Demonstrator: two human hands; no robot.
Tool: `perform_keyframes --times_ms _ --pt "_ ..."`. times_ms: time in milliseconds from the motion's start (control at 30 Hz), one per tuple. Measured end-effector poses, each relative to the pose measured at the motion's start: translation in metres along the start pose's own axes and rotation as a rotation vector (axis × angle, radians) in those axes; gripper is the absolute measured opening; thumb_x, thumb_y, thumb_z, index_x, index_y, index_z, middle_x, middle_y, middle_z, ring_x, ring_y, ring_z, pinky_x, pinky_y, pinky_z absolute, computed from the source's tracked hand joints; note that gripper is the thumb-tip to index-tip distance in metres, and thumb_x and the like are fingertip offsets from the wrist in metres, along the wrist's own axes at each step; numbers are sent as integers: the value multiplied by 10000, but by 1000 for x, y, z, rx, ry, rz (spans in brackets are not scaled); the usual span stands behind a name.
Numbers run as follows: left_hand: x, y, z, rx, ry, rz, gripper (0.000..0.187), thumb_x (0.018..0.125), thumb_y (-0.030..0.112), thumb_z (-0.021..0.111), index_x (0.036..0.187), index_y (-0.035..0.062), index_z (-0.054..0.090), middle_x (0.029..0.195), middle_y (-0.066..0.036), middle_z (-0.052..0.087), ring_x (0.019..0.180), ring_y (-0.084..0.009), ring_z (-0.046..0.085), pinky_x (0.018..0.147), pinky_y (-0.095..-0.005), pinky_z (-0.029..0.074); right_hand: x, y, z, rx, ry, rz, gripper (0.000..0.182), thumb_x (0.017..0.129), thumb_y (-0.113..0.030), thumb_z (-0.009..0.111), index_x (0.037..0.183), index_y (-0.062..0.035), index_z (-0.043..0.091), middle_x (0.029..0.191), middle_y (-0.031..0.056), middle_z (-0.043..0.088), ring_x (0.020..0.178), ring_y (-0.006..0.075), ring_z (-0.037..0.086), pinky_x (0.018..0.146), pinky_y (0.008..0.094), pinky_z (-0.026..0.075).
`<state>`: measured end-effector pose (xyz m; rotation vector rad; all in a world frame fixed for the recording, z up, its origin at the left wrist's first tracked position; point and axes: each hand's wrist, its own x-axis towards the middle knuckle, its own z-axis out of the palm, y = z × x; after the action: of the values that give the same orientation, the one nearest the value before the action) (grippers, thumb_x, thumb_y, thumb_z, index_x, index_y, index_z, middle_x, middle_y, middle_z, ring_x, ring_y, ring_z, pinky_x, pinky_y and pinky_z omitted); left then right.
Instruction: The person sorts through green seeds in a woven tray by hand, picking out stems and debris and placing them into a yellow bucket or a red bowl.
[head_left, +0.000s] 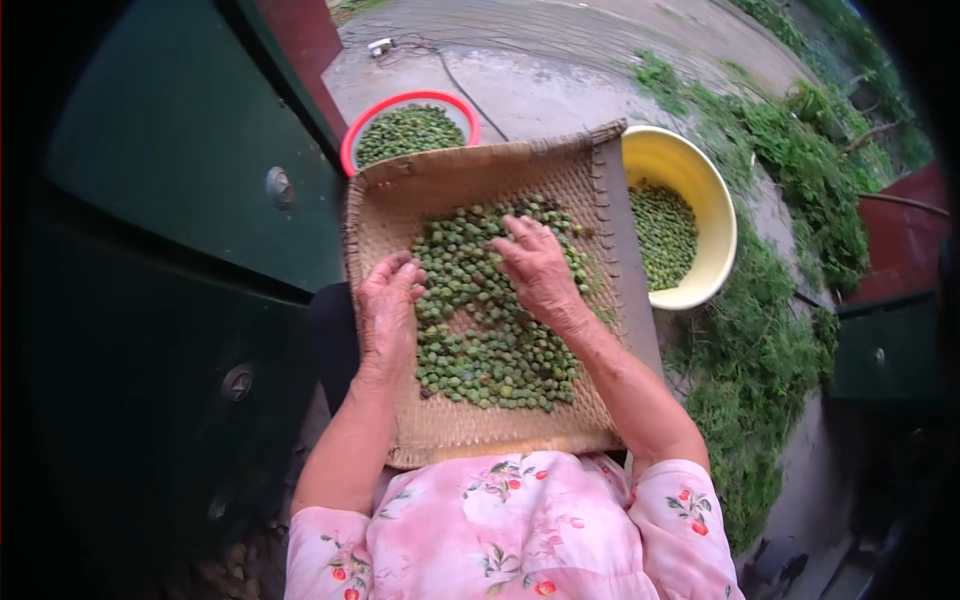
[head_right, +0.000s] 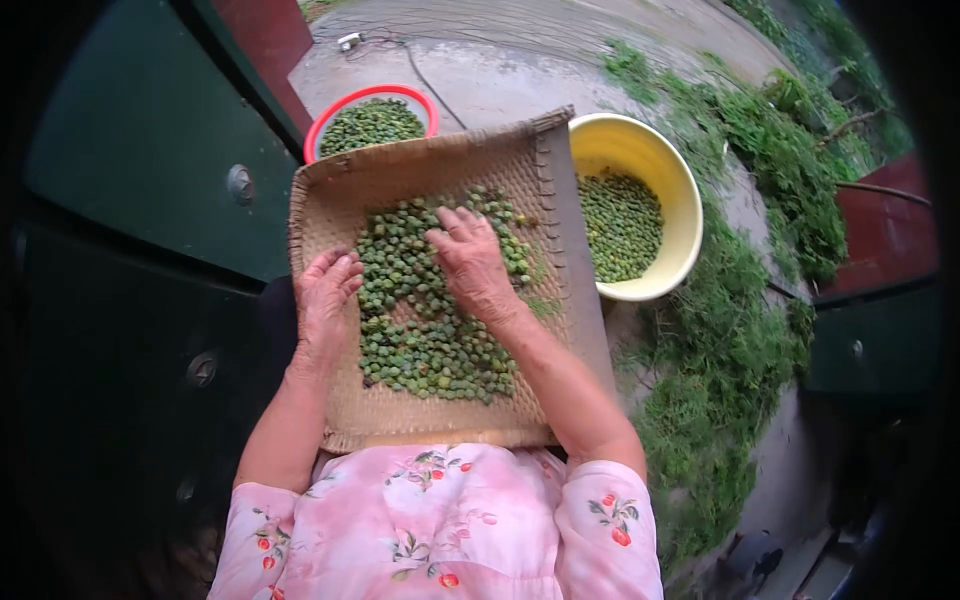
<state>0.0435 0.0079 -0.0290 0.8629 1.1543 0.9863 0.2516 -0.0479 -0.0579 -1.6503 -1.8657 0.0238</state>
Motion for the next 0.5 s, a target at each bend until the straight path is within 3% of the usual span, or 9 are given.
perform_keyframes --times_ms 67,133,233,333,467,500 --pt "3 -4 -2 -16 -33 -15 224 866 76 586 1080 14 561 926 -39 616 793 -101 587 665 -219 472 -15 12 -28 180 166 149 271 796 -75 619 1067 -65 618 1189 142 572 1106 351 525 952 426 416" --pt "3 -3 0 -26 -35 -103 223 869 89 589 1080 24 560 930 -43 625 789 -104 597 661 -218 480 -36 29 -51 173 259 341 208 785 -33 619 993 -35 637 1032 150 627 972 314 597 843 354 476" --pt "-1 2 8 -45 -64 -224 223 874 105 587 1082 31 557 934 -52 636 786 -114 612 660 -224 493 -74 46 -77 138 243 456 188 791 -17 634 978 -17 642 920 118 628 838 214 619 727 293 480" --pt "-12 19 23 -82 -119 -321 209 896 127 574 1082 32 554 950 -57 638 827 -123 612 700 -244 501 -107 45 -83 137 134 495 178 786 -7 639 964 -13 640 858 107 617 781 204 611 713 286 472" --pt "-25 31 46 -134 -196 -340 219 903 127 563 1093 18 548 954 -58 636 827 -125 612 699 -246 505 -120 31 -78 9 54 375 232 726 15 660 954 -25 642 915 115 608 868 265 588 772 333 477" --pt "-27 30 50 -140 -216 -332 218 905 127 561 1093 18 548 953 -59 636 827 -125 612 697 -245 505 -116 20 -79 24 15 432 280 696 -4 680 971 -49 647 1003 113 592 977 300 544 849 372 448"
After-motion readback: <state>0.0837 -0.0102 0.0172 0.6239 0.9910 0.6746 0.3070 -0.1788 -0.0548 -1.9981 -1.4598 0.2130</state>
